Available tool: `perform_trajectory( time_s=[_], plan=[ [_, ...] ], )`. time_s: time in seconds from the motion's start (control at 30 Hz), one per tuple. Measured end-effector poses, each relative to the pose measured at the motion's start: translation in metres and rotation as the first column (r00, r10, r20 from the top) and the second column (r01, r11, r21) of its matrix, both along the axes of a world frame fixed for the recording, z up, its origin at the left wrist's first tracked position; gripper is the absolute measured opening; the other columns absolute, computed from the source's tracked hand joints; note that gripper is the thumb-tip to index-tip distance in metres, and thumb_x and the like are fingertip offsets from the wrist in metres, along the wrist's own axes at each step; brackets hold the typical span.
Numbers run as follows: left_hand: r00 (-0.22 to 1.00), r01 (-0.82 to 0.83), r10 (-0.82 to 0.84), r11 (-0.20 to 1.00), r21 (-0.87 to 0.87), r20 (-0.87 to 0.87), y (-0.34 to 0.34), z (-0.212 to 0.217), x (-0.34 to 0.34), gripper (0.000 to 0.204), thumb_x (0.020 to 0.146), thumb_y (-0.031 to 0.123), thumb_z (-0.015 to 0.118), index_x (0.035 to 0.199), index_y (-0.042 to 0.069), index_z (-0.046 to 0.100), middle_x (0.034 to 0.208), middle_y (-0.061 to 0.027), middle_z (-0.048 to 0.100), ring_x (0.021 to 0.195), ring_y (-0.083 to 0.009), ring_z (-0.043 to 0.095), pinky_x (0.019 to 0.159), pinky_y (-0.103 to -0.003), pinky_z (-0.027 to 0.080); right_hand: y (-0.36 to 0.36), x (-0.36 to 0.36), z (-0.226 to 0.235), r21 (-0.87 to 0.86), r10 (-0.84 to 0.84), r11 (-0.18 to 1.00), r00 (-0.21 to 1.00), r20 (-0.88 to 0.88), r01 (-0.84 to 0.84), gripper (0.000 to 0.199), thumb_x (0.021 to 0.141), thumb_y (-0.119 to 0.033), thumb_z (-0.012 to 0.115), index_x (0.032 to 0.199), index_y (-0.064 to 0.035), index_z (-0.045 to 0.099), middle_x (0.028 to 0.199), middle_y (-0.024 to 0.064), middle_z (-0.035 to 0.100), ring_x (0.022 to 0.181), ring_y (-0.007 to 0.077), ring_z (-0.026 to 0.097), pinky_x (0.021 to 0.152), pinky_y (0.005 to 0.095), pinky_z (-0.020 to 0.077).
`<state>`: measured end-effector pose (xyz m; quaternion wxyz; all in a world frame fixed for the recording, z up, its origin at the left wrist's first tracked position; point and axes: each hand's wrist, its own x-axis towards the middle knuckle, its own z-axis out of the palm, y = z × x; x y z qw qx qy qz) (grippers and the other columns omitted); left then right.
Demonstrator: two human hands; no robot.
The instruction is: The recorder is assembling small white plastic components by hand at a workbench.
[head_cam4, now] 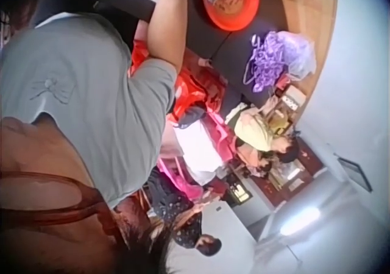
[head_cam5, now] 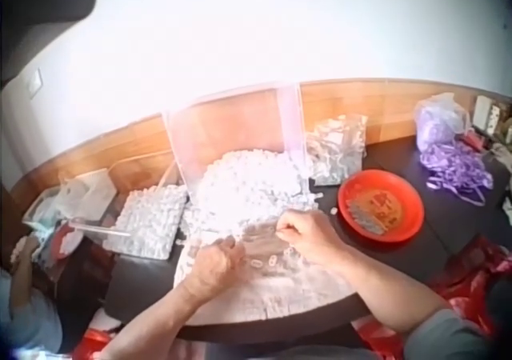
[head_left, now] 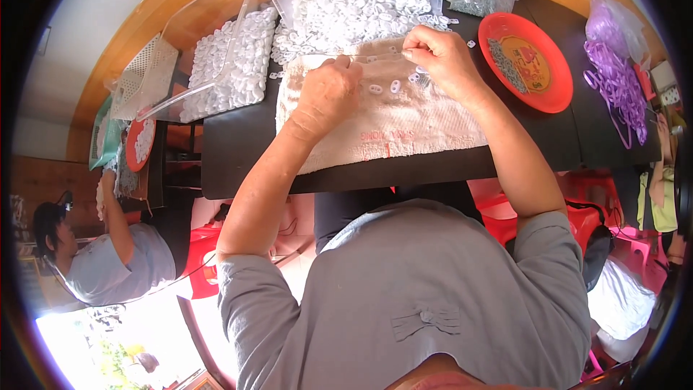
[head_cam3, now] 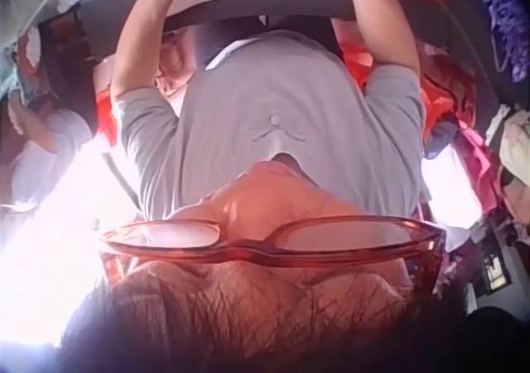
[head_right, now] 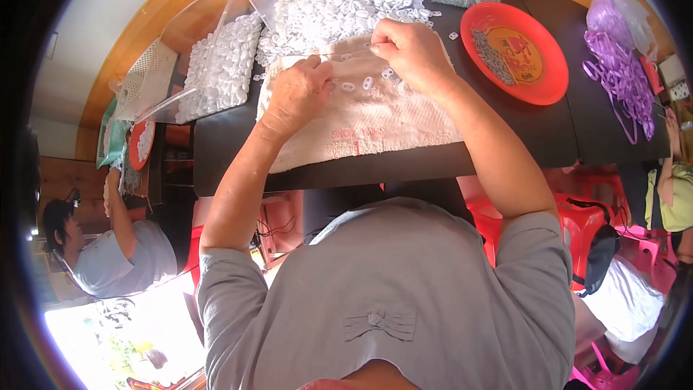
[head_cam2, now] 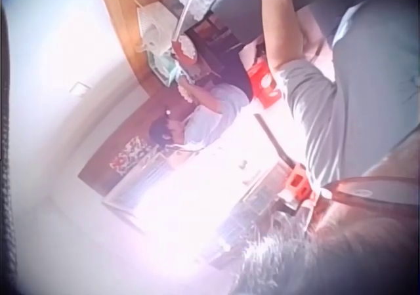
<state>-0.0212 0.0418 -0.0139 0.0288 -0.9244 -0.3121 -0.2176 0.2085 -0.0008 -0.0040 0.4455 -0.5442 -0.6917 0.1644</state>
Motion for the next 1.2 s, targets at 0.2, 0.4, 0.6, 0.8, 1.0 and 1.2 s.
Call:
perform_trajectory(
  time_s=[0.2, 0.4, 0.6, 0.8, 1.0, 1.2],
  plan=[
    [0.998, -0.055, 0.053, 0.995, -0.084, -0.029, -0.002, 0.001, -0.005, 0.007, 0.075, 0.007, 0.059, 0.081, 0.005, 0.060, 0.085, -0.0152, 0.062, 0.077, -0.0335, 0.064, 0.065, -0.044, 0.052, -0.001, -0.002, 0.000, -0.019, 0.014, 1.000, 1.000, -0.021, -0.014, 0.008, 0.082, -0.002, 0.064, 0.082, 0.0014, 0.058, 0.067, 0.0027, 0.059, 0.063, 0.0072, 0.051, 0.060, 0.0253, 0.0427],
    [0.996, -0.080, 0.076, 0.989, -0.123, -0.038, -0.004, 0.004, -0.008, 0.007, 0.076, 0.007, 0.059, 0.083, 0.005, 0.061, 0.087, -0.0156, 0.063, 0.078, -0.0345, 0.064, 0.065, -0.043, 0.052, -0.003, -0.004, 0.002, -0.026, 0.025, 0.999, 1.000, -0.010, -0.025, 0.008, 0.082, -0.002, 0.064, 0.082, 0.0017, 0.058, 0.067, 0.0025, 0.058, 0.062, 0.0067, 0.050, 0.058, 0.0253, 0.0417],
    [0.998, -0.060, 0.063, 0.983, -0.171, 0.013, -0.001, 0.004, -0.008, 0.003, 0.076, 0.006, 0.059, 0.079, 0.005, 0.060, 0.089, -0.0160, 0.062, 0.078, -0.0358, 0.063, 0.067, -0.045, 0.051, -0.003, -0.004, 0.001, -0.004, 0.036, 0.999, 0.999, -0.020, -0.036, 0.007, 0.082, -0.001, 0.064, 0.083, 0.0018, 0.058, 0.066, 0.0025, 0.057, 0.061, 0.0066, 0.049, 0.057, 0.0252, 0.0412],
    [1.000, -0.021, 0.024, 0.972, -0.232, 0.011, 0.000, 0.010, -0.009, 0.000, 0.075, 0.005, 0.059, 0.075, 0.005, 0.059, 0.088, -0.0159, 0.062, 0.076, -0.0372, 0.062, 0.067, -0.046, 0.050, -0.004, -0.003, 0.002, 0.038, 0.041, 0.998, 0.999, -0.003, -0.041, 0.006, 0.081, -0.001, 0.064, 0.083, 0.0022, 0.058, 0.067, 0.0029, 0.058, 0.060, 0.0064, 0.049, 0.056, 0.0253, 0.0407],
    [0.999, -0.005, 0.014, 0.979, -0.203, 0.043, 0.001, 0.003, -0.012, 0.001, 0.074, 0.004, 0.057, 0.074, 0.004, 0.058, 0.082, -0.0170, 0.061, 0.072, -0.0381, 0.062, 0.065, -0.047, 0.049, -0.004, -0.004, 0.003, 0.013, 0.050, 0.999, 0.999, -0.009, -0.050, 0.006, 0.081, 0.000, 0.063, 0.083, 0.0026, 0.058, 0.067, 0.0034, 0.058, 0.060, 0.0069, 0.048, 0.056, 0.0251, 0.0407],
    [0.997, -0.063, 0.056, 0.990, -0.124, -0.061, -0.008, 0.002, -0.021, 0.003, 0.075, 0.004, 0.058, 0.077, 0.004, 0.061, 0.080, -0.0163, 0.060, 0.070, -0.0377, 0.061, 0.063, -0.046, 0.049, -0.003, -0.003, 0.001, 0.041, 0.062, 0.997, 0.998, 0.000, -0.062, 0.007, 0.081, 0.001, 0.064, 0.083, 0.0026, 0.058, 0.068, 0.0035, 0.058, 0.061, 0.0069, 0.049, 0.057, 0.0248, 0.0406]
  ],
)
